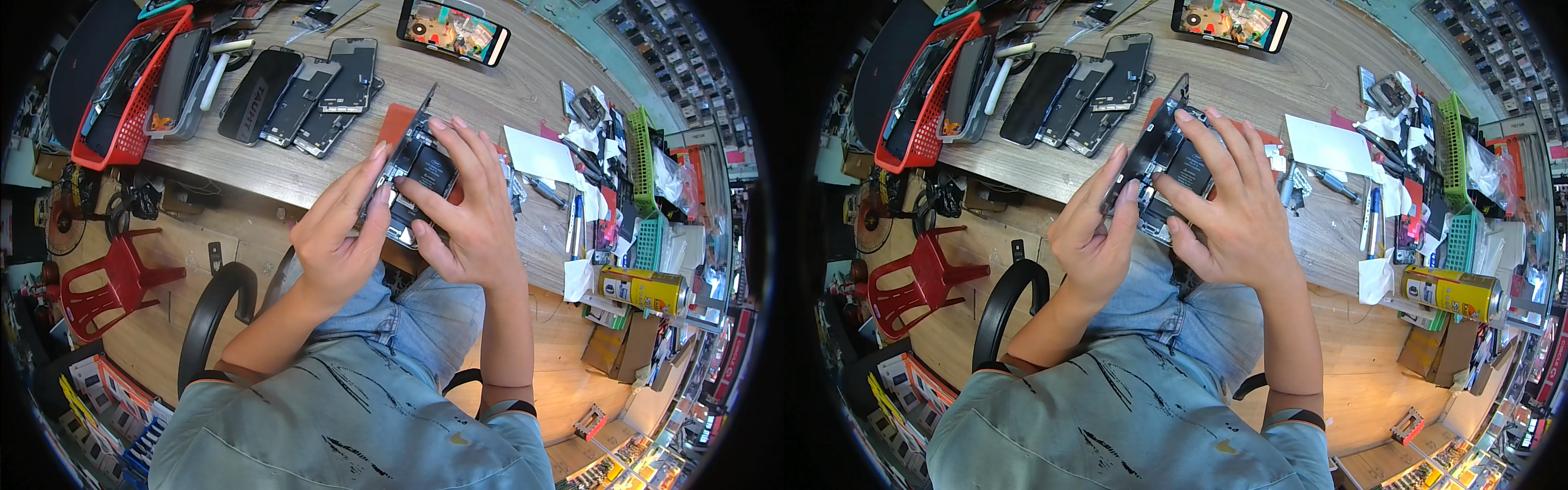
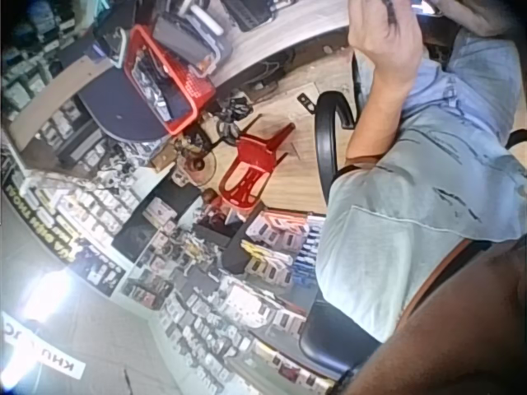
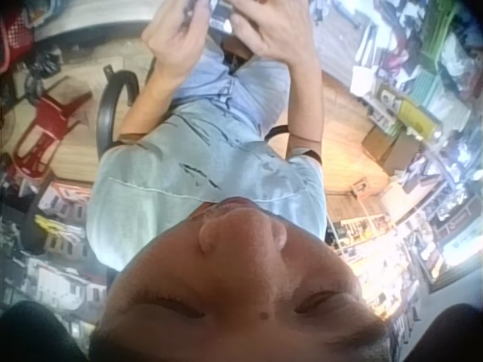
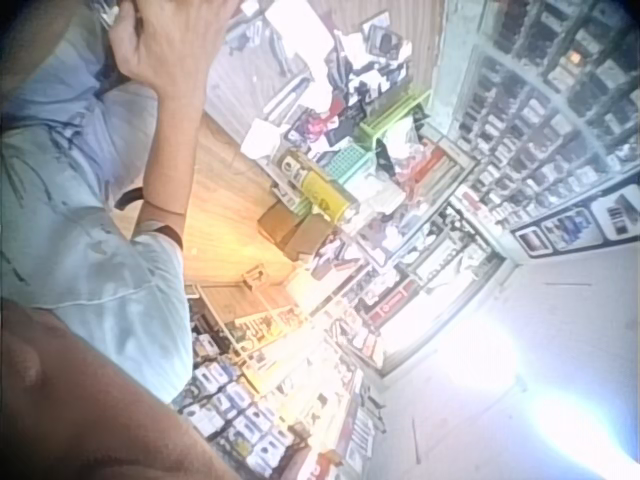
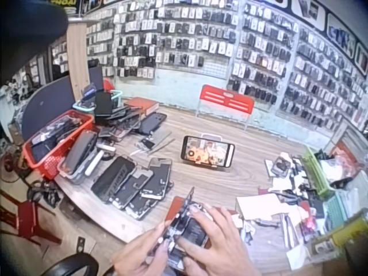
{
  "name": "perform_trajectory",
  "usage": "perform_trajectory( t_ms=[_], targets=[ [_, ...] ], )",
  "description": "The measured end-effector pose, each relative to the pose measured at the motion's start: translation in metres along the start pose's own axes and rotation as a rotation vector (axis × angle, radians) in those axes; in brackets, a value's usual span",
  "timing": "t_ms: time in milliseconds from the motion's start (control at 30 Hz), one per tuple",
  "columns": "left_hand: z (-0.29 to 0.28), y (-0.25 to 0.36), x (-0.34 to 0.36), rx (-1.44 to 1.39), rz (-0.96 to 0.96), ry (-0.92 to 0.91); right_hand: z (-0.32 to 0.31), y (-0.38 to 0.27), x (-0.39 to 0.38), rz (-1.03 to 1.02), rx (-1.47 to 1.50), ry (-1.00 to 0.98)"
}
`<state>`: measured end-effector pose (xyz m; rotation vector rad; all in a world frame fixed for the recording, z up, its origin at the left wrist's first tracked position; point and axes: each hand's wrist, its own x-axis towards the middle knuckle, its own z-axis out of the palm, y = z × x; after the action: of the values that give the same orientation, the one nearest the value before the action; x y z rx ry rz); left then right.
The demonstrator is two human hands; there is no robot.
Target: The person removes the back cover of a smartphone, disconnects the battery, and replaces it with a new one. The person then reconnects the battery, closes the back cover, and tests the device by turning it on. The process is repeated on a second smartphone.
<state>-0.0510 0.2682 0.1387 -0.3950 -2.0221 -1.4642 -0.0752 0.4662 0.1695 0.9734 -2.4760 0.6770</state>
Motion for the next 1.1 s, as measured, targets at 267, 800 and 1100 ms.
perform_trajectory(
  t_ms=[267,800,1100],
  targets=[
    [-0.0009,-0.0005,-0.0012,0.006,-0.013,-0.008,-0.0005,-0.0001,0.0006,-0.001,-0.014,-0.008],
    [-0.0018,0.0010,-0.0013,0.000,-0.032,-0.009,-0.0004,0.0002,0.0006,-0.001,-0.026,-0.007],
    [-0.0022,0.0015,-0.0014,-0.005,-0.043,-0.019,-0.0008,0.0000,0.0008,-0.002,-0.022,-0.012]
  ],
)
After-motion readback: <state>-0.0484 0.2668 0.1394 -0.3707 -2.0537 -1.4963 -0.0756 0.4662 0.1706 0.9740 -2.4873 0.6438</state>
